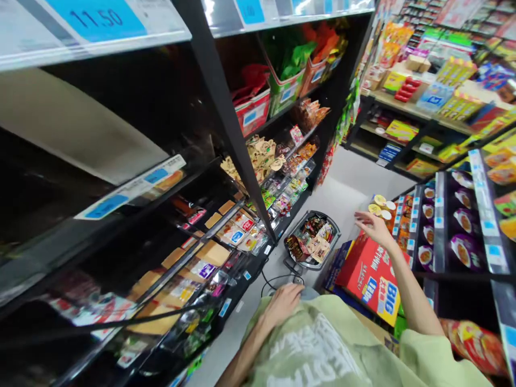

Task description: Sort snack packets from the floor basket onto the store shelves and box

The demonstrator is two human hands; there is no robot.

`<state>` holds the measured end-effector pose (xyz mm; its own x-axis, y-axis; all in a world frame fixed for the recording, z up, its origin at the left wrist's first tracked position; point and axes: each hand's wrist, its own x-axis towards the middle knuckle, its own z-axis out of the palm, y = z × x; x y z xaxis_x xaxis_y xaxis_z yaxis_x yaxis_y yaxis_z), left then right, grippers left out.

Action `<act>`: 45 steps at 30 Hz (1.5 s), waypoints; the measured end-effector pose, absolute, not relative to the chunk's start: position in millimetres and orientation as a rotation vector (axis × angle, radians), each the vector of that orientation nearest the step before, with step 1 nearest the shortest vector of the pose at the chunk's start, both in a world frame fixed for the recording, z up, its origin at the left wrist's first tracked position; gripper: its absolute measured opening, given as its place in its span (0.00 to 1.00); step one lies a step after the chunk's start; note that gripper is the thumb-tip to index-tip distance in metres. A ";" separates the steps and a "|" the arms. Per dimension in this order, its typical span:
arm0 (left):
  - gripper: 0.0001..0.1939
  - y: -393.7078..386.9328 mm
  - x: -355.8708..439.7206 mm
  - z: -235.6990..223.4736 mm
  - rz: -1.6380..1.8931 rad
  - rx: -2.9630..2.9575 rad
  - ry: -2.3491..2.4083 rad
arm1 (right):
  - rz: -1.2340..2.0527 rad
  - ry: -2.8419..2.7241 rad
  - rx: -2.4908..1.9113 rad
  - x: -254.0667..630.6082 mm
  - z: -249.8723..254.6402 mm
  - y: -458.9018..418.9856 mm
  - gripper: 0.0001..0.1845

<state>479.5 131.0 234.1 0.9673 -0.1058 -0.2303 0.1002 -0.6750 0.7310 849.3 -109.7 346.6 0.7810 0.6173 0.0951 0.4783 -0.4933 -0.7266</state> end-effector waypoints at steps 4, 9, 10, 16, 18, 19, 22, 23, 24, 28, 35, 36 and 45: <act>0.23 155.5 472.1 235.9 -0.236 2.275 -0.205 | 0.156 -0.528 -2.249 766.2 373.1 -179.6 0.23; 0.21 174.1 437.2 223.1 -0.272 2.185 -0.408 | 0.036 -0.190 -2.288 640.4 389.8 -246.5 0.25; 0.21 177.9 428.4 218.8 -0.304 2.165 -0.442 | 0.006 -0.107 -2.285 610.4 388.7 -260.0 0.25; 0.21 200.9 381.8 190.8 -0.513 2.107 -0.599 | -0.300 0.527 -2.167 406.0 346.1 -316.7 0.28; 0.21 206.3 373.9 184.4 -0.564 2.111 -0.681 | -0.336 0.718 -2.141 348.2 323.3 -317.1 0.29; 0.21 208.1 372.3 182.3 -0.589 2.116 -0.727 | -0.318 0.790 -2.125 325.4 311.8 -313.3 0.29; 0.22 207.8 376.7 180.6 -0.663 2.143 -0.870 | -0.253 0.898 -2.061 287.6 279.9 -287.9 0.27; 0.22 205.5 380.7 181.6 -0.682 2.159 -0.912 | -0.240 0.904 -2.028 285.6 270.5 -275.8 0.27; 0.22 202.0 385.6 183.3 -0.698 2.176 -0.949 | -0.225 0.896 -1.996 288.3 261.6 -262.5 0.27; 0.21 179.0 405.6 196.2 -0.716 2.235 -1.046 | -0.122 0.769 -2.122 332.2 232.1 -206.9 0.19; 0.22 136.7 398.5 207.2 -0.627 2.219 -0.991 | 0.503 0.841 -2.782 409.0 193.5 -162.8 0.17; 0.22 132.1 391.8 205.6 -0.610 2.212 -0.966 | 0.548 0.825 -2.790 411.0 189.1 -164.3 0.17; 0.22 80.4 299.1 184.3 -0.621 2.141 -0.691 | 0.613 0.653 -2.800 361.8 173.1 -197.0 0.18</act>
<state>299.1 80.4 184.3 0.7320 -0.6517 -0.1986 -0.2674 -0.5429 0.7961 361.8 -197.0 173.1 0.8162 -0.3770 -0.4378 -0.4607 -0.8820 -0.0994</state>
